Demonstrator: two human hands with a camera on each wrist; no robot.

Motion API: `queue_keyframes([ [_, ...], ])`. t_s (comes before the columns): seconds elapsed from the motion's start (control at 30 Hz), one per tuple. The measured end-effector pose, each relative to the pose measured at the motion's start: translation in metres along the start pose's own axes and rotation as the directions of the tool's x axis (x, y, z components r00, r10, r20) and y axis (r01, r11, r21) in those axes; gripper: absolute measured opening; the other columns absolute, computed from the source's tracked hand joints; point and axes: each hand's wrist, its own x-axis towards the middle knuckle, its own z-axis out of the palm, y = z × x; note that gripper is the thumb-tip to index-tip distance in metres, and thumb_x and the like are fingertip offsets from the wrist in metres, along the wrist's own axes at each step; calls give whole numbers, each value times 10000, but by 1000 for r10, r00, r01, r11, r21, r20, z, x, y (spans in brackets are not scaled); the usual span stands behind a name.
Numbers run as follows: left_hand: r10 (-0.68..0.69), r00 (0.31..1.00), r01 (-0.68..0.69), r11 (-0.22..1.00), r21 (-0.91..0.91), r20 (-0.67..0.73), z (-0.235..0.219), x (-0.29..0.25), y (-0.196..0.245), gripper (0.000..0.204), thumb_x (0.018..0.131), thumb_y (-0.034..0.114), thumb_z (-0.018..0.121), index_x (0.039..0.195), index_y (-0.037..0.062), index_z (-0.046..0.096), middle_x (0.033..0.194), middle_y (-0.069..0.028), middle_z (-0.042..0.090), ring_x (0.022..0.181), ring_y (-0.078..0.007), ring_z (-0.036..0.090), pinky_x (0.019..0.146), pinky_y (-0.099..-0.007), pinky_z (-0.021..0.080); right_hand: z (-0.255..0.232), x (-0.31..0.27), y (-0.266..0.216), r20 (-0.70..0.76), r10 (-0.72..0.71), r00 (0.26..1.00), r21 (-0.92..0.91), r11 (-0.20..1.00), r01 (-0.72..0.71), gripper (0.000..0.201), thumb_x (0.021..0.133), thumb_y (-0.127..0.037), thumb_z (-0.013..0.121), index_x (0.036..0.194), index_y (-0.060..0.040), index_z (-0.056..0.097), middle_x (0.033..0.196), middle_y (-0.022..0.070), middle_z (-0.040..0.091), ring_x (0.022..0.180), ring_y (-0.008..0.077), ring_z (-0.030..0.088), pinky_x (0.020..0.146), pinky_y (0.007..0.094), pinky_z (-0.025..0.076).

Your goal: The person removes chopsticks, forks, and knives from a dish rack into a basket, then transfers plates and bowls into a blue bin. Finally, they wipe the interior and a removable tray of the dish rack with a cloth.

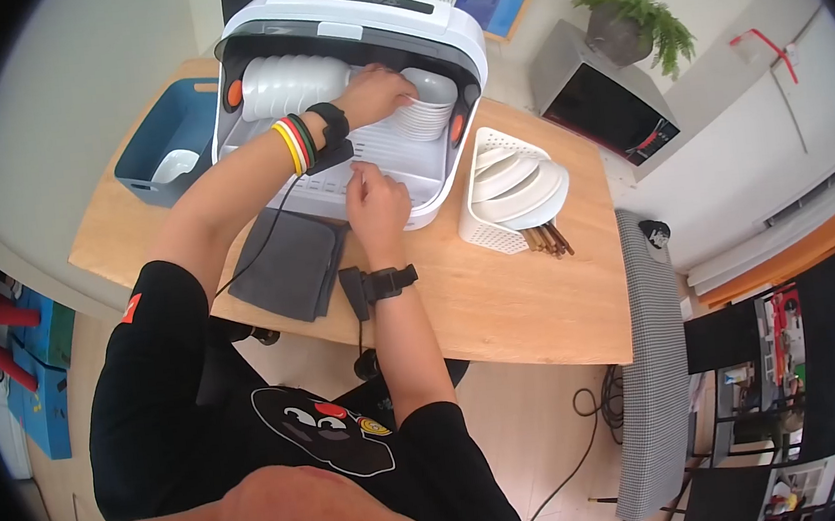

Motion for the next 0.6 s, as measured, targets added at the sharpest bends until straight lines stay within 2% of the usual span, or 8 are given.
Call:
queue_keyframes([
  [0.13, 32, 998, -33, 999, -23, -49, -3, -1, 1, 129, 826, 183, 589, 898, 109, 666, 886, -100, 653, 915, -290, 598, 878, -410, 409, 0, 0, -1, 8, 0, 1000, -3, 1000, 0, 88, 803, -111, 574, 839, -108, 655, 545, 83, 565, 524, 262, 557, 545, 370, 386],
  [0.3, -52, 983, 3, 964, -267, -176, -8, 0, 8, 160, 847, 166, 575, 930, 49, 646, 879, -153, 640, 904, -349, 586, 763, -389, 471, -1, 0, -2, 21, -6, 1000, -24, 1000, 6, 88, 807, -109, 573, 840, -112, 655, 540, 75, 561, 517, 251, 552, 547, 365, 386],
  [0.43, -86, 978, 4, 919, -393, -190, -22, 1, 8, 181, 844, 158, 590, 974, 42, 641, 893, -158, 639, 868, -329, 600, 763, -366, 471, -1, 0, -2, 13, -13, 1000, -19, 1000, 13, 93, 807, -110, 574, 847, -110, 657, 536, 69, 559, 512, 245, 547, 550, 361, 390],
  [0.5, -169, 977, 75, 841, -535, -128, -33, -3, 10, 197, 852, 163, 602, 998, 37, 639, 879, -134, 646, 798, -241, 607, 744, -320, 469, -1, 0, -2, 17, -2, 1000, -14, 1000, 3, 95, 807, -110, 574, 850, -109, 658, 536, 67, 559, 512, 245, 547, 552, 360, 392],
  [0.53, -170, 977, 77, 843, -532, -127, -41, -8, 11, 197, 852, 163, 602, 998, 37, 639, 879, -134, 646, 798, -241, 607, 744, -320, 469, -1, 0, -2, 16, 0, 1000, -23, 1000, 0, 98, 806, -109, 574, 854, -108, 659, 537, 67, 559, 514, 245, 547, 555, 360, 393],
  [0.6, -129, 991, 79, 781, -620, -36, -59, -23, 11, 210, 875, 175, 592, 1004, 12, 629, 861, -70, 646, 791, -131, 567, 737, -279, 455, -1, -1, -1, 20, 3, 1000, -24, 1000, -2, 101, 806, -109, 574, 858, -107, 660, 539, 67, 560, 515, 245, 548, 559, 359, 395],
])
